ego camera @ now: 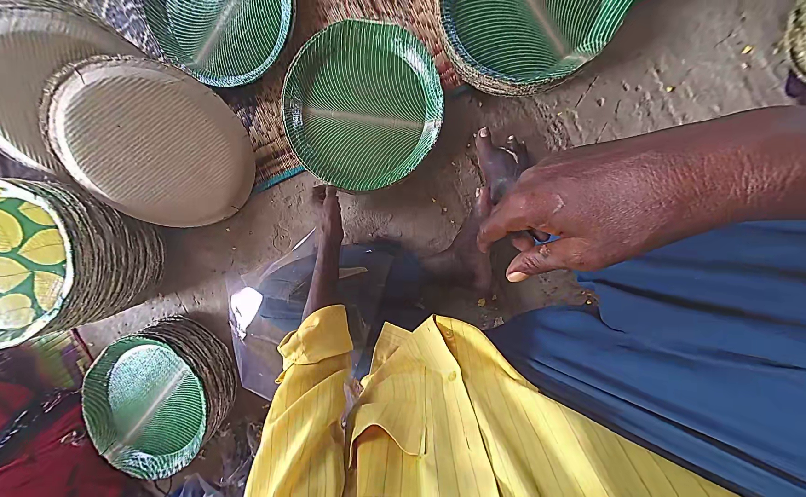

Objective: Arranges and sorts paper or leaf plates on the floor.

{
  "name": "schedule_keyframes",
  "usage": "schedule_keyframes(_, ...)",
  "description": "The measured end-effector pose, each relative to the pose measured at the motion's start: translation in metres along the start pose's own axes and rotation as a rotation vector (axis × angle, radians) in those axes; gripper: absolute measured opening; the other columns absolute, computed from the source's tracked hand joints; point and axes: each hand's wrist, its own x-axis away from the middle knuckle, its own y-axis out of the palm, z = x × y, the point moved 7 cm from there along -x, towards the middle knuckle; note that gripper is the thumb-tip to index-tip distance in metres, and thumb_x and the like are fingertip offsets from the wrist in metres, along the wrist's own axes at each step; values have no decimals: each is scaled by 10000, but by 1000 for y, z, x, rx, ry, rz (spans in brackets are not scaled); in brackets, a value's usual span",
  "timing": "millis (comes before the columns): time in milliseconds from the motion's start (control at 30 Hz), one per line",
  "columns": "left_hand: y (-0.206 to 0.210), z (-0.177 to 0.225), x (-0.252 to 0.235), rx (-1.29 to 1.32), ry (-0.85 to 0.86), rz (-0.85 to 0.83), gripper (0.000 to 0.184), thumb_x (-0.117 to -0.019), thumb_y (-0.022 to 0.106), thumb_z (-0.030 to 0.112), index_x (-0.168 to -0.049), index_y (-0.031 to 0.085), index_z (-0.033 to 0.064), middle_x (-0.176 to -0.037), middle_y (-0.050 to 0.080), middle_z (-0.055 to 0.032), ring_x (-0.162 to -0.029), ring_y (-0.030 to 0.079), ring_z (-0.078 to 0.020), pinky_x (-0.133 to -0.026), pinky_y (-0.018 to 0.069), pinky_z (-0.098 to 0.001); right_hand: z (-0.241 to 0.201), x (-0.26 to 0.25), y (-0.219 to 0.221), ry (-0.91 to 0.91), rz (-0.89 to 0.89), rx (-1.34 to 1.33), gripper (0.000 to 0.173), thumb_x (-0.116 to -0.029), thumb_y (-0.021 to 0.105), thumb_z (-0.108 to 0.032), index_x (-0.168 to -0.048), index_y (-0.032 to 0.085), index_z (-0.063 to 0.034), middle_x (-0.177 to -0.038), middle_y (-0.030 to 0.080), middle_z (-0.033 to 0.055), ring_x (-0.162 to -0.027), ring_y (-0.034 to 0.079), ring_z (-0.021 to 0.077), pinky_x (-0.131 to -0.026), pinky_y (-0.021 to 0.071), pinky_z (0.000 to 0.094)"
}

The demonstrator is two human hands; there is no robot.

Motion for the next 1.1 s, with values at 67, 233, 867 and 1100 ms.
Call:
schedule_keyframes(67,-14,-2,-14,166,-143,136,481,-1081,507,280,-1454,435,-14,-1424,505,-265,-1213,571,-357,-960,504,-511,2,2,0,-5,15,-6,221,-963,730,-356,-1090,770,-179,-677,593,-48,-604,550,84,-598,465,328)
schedule_keyframes(233,-8,-17,-33,311,-324,101,620,-1050,555,409,-1535,365,73,-1493,490,-202,-1269,579,-319,-986,531,-475,7,6,4,-20,31,-12,238,-961,736,-344,-1106,769,-158,-709,622,-34,-625,565,89,-607,475,320)
schedule_keyframes(867,48,-30,0,296,-207,-67,498,-1039,605,163,-1457,415,-29,-1289,600,-242,-1005,677,-277,-850,596,-428,19,20,-19,135,34,72,309,-992,704,-326,-1235,721,-137,-931,704,18,-832,663,148,-774,531,373)
schedule_keyframes(1100,53,-51,14,258,-132,-197,496,-1061,576,236,-1451,419,-29,-1252,638,-231,-1048,688,-278,-888,598,-454,52,51,-85,120,420,108,226,-895,762,-65,-1111,732,-10,-795,676,97,-700,643,207,-671,528,424)
